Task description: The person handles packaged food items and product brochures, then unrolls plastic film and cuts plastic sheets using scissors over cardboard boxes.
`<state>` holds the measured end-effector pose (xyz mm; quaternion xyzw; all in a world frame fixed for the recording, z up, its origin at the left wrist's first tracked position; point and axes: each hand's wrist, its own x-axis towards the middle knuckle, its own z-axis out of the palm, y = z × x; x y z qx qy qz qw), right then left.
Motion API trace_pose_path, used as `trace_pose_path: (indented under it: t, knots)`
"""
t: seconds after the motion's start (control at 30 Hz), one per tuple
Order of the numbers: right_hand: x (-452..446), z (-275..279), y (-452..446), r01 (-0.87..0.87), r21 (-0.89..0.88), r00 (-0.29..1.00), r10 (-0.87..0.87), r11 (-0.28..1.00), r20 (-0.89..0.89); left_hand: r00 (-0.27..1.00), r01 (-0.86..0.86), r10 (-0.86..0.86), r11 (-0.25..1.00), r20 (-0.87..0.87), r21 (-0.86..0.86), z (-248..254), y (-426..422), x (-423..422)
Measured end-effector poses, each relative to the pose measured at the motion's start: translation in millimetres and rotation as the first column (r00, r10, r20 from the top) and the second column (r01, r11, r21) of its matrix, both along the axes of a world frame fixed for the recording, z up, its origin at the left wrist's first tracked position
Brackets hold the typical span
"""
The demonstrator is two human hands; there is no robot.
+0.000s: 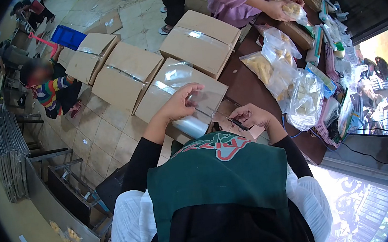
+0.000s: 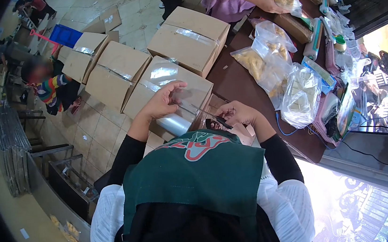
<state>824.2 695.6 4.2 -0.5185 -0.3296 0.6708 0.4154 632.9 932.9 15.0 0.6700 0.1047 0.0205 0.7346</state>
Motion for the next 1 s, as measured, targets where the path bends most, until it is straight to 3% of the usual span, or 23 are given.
trace_pose_path:
  t: [0.7,1.0]
  knots:
    - [-7,6,21,-0.033,-0.081,0.999,0.032,0.996,-0.023,1.000,-0.026,0.024,0.994,-0.018,-0.102,-3,1,-1]
    - [-3,-4,26,-0.031,-0.027,0.999,0.030,0.999,-0.022,1.000,-0.004,0.000,0.987,-0.024,-0.162,-10,4,-1]
